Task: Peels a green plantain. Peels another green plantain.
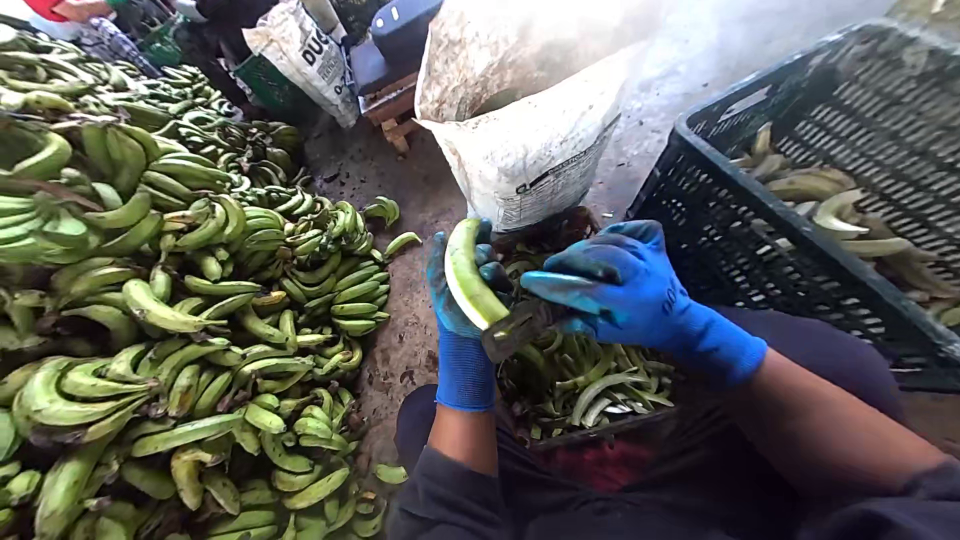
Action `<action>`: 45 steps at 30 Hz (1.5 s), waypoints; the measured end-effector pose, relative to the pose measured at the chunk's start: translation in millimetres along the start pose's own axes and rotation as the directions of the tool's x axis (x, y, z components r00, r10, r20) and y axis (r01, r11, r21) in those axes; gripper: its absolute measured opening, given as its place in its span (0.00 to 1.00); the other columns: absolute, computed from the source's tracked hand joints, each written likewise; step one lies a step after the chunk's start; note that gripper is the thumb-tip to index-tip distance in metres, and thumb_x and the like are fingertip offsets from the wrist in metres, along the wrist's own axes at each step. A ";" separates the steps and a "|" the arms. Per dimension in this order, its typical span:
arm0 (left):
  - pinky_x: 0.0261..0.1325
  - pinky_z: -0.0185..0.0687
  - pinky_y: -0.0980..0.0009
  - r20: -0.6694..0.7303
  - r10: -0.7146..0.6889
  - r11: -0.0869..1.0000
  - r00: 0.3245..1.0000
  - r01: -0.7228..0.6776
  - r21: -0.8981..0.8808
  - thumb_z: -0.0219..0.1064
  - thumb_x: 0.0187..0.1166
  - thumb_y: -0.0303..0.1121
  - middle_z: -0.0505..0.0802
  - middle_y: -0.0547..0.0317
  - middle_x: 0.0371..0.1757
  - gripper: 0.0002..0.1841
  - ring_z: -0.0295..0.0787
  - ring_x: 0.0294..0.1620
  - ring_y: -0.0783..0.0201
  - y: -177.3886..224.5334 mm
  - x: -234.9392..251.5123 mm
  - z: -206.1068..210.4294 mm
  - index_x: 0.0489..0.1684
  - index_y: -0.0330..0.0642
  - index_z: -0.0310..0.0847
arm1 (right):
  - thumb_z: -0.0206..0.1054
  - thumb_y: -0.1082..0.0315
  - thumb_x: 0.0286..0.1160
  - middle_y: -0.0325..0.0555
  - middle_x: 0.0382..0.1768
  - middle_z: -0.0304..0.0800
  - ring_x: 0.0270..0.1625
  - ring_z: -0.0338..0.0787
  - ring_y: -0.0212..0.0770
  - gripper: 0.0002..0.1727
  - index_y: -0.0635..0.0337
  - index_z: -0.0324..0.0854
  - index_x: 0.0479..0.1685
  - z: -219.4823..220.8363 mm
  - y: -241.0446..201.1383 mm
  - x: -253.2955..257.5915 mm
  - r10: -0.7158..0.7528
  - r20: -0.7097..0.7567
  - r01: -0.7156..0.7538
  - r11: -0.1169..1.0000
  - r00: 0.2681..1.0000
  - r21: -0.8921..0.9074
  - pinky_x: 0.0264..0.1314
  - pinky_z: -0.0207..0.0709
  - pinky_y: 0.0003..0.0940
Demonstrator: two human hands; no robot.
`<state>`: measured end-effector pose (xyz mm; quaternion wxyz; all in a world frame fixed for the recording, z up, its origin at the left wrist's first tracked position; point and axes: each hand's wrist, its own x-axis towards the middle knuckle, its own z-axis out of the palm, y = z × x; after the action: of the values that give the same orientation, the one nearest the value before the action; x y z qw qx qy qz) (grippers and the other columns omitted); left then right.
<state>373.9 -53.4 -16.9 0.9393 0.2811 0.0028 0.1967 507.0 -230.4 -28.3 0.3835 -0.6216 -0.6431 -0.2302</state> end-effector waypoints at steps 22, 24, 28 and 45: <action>0.32 0.88 0.75 -0.169 -0.052 0.990 0.984 0.073 0.119 0.35 0.91 0.41 0.93 0.57 0.38 0.25 0.90 0.29 0.68 -7.4 13.6 -4.5 0.57 0.42 0.82 | 0.59 0.38 0.79 0.53 0.61 0.91 0.57 0.90 0.55 0.29 0.40 0.85 0.72 -7.2 27.7 -7.2 0.377 0.114 -0.385 0.921 0.919 0.056 0.55 0.75 0.62; 0.33 0.88 0.76 -0.094 -0.121 0.992 0.988 0.125 0.033 0.37 0.91 0.41 0.92 0.57 0.42 0.26 0.89 0.31 0.69 2.5 14.7 -12.5 0.70 0.39 0.77 | 0.59 0.39 0.79 0.48 0.59 0.92 0.58 0.89 0.48 0.27 0.37 0.87 0.69 -13.4 22.3 -11.4 0.139 0.209 -0.172 0.974 0.968 0.149 0.61 0.74 0.59; 0.33 0.86 0.77 -0.136 -0.019 0.951 0.990 0.060 0.303 0.44 0.88 0.38 0.92 0.57 0.43 0.20 0.88 0.31 0.71 -11.9 3.1 -1.2 0.67 0.44 0.77 | 0.60 0.41 0.76 0.48 0.55 0.92 0.54 0.91 0.50 0.25 0.36 0.90 0.65 -12.2 11.8 -7.3 0.171 0.287 -0.212 0.970 0.942 0.117 0.53 0.74 0.60; 0.82 0.63 0.40 -0.356 -0.286 -0.282 0.890 0.276 0.919 0.70 0.77 0.48 0.75 0.54 0.84 0.31 0.65 0.86 0.50 -19.4 -10.4 -62.1 0.82 0.55 0.74 | 0.62 0.43 0.80 0.57 0.71 0.82 0.67 0.85 0.56 0.24 0.38 0.85 0.71 -71.5 30.9 -21.3 0.610 0.108 -0.608 0.792 0.785 -0.055 0.63 0.77 0.64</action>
<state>364.3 -39.3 -80.6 0.3936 0.8874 0.2153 -0.1057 550.5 -295.2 -7.6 0.3926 -0.8116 -0.4281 -0.0620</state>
